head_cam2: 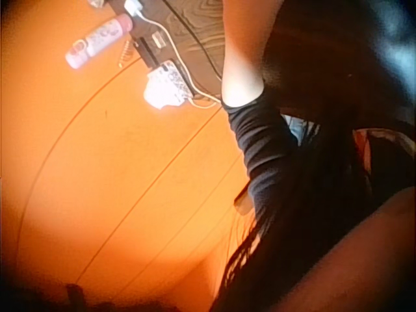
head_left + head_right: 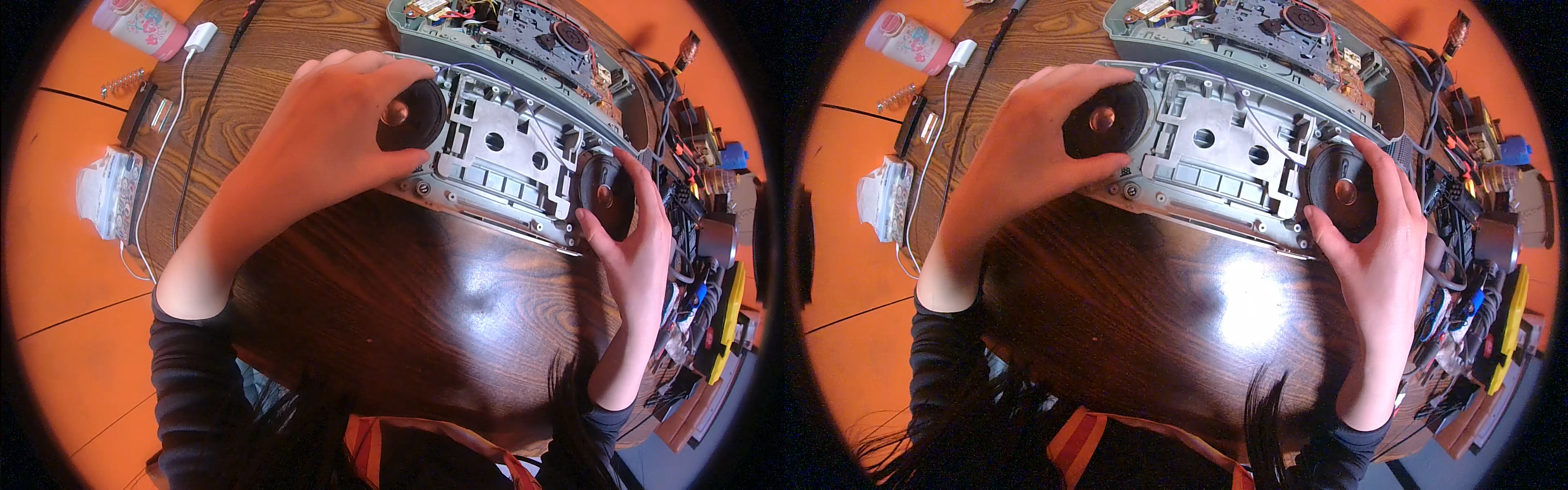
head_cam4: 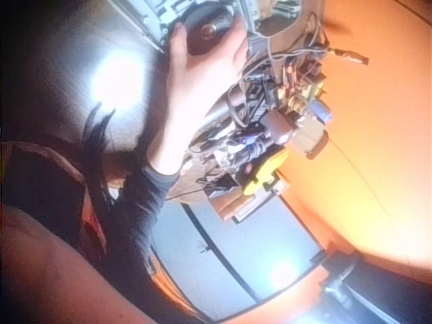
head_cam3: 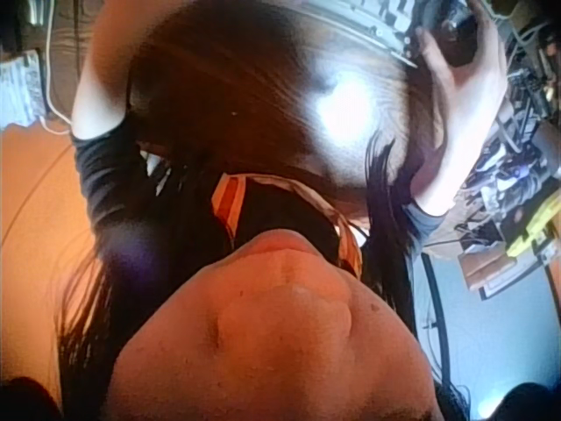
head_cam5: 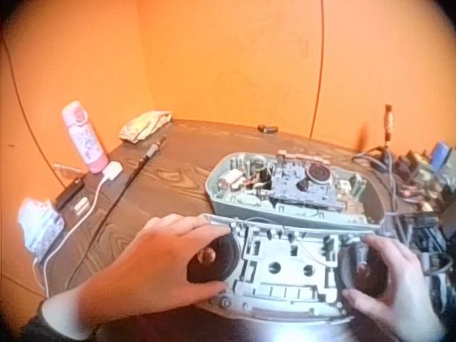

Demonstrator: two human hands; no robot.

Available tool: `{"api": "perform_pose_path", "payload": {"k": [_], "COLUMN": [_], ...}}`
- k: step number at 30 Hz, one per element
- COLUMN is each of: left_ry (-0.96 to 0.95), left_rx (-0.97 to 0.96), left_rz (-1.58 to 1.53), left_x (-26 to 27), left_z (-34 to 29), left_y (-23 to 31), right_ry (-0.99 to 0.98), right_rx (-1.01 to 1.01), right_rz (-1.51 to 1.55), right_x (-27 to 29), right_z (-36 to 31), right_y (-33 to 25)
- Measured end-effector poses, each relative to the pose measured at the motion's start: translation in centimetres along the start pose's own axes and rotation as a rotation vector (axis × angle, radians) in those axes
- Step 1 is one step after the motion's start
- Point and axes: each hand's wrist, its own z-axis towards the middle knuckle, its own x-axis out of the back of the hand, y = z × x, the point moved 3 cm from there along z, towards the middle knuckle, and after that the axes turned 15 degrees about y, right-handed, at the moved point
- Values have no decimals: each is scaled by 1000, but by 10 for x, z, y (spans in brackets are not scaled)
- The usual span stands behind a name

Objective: The person solders wires to the terminals of two small speakers using a soldering iron and solder wire. They then place the speakers into the housing of a disassembled electronic device and use pliers to trim excess wire.

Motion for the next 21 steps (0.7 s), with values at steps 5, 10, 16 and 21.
{"api": "perform_pose_path", "payload": {"k": [5, 10, 16, 21], "left_ry": [0, 153, 173, 68], "left_rx": [27, 221, 677, 522], "left_rz": [-70, -346, -753, -774], "left_x": [7, 31, 40, 21], "left_z": [6, 21, 26, 18], "left_y": [6, 14, 17, -2], "right_ry": [-2, 59, 254, 193], "right_rx": [28, 44, -48, -121], "right_rz": [-10, 6, 342, 597], "right_x": [0, 1, 17, 6], "right_z": [1, 2, -1, -3], "right_y": [0, 0, 4, 19]}}
